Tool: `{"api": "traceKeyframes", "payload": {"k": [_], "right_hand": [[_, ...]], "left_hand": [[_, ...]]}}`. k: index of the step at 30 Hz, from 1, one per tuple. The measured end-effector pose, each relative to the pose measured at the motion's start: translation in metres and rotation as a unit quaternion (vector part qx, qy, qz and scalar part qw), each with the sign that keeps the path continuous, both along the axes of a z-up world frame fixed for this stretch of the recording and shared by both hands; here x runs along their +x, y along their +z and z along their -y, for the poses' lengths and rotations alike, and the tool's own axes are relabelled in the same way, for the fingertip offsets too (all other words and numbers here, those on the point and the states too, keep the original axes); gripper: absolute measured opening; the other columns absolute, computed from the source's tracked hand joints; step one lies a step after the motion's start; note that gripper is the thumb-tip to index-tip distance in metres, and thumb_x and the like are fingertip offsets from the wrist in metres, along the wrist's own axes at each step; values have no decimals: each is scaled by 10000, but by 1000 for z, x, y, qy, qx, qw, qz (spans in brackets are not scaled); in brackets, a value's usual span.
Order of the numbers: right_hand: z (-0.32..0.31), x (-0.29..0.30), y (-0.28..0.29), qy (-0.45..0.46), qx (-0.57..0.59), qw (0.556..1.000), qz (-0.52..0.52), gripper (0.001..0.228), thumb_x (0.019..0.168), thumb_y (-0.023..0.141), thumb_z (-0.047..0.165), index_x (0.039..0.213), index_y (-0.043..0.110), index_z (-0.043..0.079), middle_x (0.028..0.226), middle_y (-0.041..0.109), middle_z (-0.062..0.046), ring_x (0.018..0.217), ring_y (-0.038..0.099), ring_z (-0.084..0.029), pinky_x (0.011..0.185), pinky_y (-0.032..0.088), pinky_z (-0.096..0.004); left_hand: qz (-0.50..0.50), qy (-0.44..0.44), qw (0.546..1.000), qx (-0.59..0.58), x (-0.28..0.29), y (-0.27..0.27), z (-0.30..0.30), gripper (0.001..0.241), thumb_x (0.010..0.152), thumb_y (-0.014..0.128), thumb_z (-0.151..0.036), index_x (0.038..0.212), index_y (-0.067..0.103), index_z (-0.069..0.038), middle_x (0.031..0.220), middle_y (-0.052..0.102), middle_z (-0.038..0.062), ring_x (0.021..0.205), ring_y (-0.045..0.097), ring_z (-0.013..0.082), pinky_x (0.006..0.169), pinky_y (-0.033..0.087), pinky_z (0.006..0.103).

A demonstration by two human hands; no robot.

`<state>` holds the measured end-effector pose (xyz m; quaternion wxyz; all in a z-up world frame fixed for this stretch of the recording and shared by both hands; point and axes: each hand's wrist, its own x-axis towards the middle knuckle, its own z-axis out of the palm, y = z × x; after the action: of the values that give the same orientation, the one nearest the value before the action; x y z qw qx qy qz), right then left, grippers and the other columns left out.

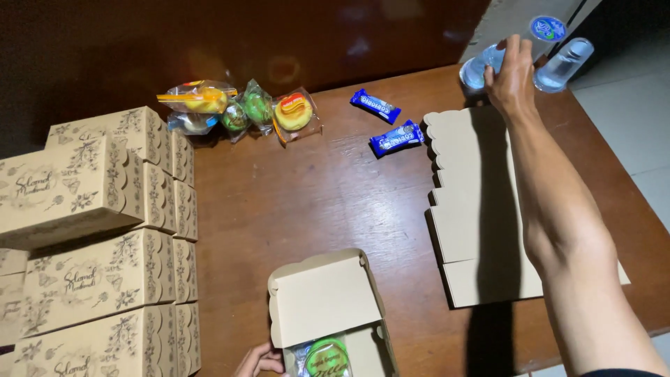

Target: Folding cardboard boxes and packing them with snack items like candies and jellies.

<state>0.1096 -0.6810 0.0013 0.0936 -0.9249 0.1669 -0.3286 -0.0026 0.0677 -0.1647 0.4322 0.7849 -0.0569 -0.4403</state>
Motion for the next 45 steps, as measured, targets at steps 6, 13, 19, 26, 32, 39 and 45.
{"api": "traceKeyframes", "payload": {"k": [6, 13, 19, 26, 32, 39, 45], "right_hand": [[-54, -23, 33, 12, 18, 970, 241, 246, 948, 655, 3, 1154, 521, 15, 1089, 499, -155, 956, 521, -282, 707, 431, -364], [-148, -81, 52, 89, 346, 861, 361, 315, 1069, 718, 266, 1256, 518, 110, 1235, 646, -195, 1026, 730, -275, 864, 678, -381], [-309, -172, 79, -12, 884, 448, 133, 316, 911, 611, 343, 1079, 736, 105, 853, 709, -40, 749, 669, -170, 741, 541, -287], [-435, -222, 81, 31, 598, 786, -154, 804, 776, 726, 76, 1498, 373, 77, 1309, 594, -295, 1120, 641, -405, 936, 527, -537], [-470, -234, 50, 25, 290, 913, -286, 729, 766, 849, 247, 1410, 506, 258, 1250, 591, -200, 1128, 652, -495, 953, 567, -586], [-496, -243, 55, 4, 209, 930, -302, 576, 785, 816, 132, 1269, 509, 76, 1102, 564, -238, 914, 704, -552, 786, 625, -606], [-487, -242, 9, 13, 155, 936, -315, 543, 750, 828, 72, 1189, 512, 28, 1099, 562, -237, 898, 711, -527, 792, 614, -601]], "left_hand": [[-23, 149, 987, 49, -9, 152, 75, 648, 739, 812, -365, 1340, 671, -168, 927, 719, 59, 753, 708, 133, 652, 638, 239], [74, 13, 994, 80, -11, 166, 79, 969, 717, 651, -710, 1471, 476, -128, 1159, 740, 58, 1123, 697, 180, 992, 516, 334], [85, 1, 995, 51, -13, 181, 84, 943, 811, 593, -658, 1523, 392, -73, 1407, 596, 94, 1185, 645, 207, 940, 542, 378], [115, 45, 992, 21, -24, 196, 91, 1030, 769, 752, -564, 1493, 393, 74, 1431, 506, 279, 1340, 516, 425, 1086, 457, 545], [125, 43, 990, 40, -31, 186, 99, 1008, 786, 723, -472, 1545, 326, 60, 1555, 394, 261, 1472, 372, 409, 1156, 368, 576], [135, 42, 988, 57, -32, 171, 104, 1004, 778, 701, -464, 1560, 315, 35, 1577, 375, 242, 1492, 344, 385, 1176, 355, 538], [131, 45, 989, 53, -31, 166, 103, 1013, 770, 731, -445, 1569, 314, 18, 1585, 369, 240, 1503, 326, 381, 1185, 342, 540]]}}
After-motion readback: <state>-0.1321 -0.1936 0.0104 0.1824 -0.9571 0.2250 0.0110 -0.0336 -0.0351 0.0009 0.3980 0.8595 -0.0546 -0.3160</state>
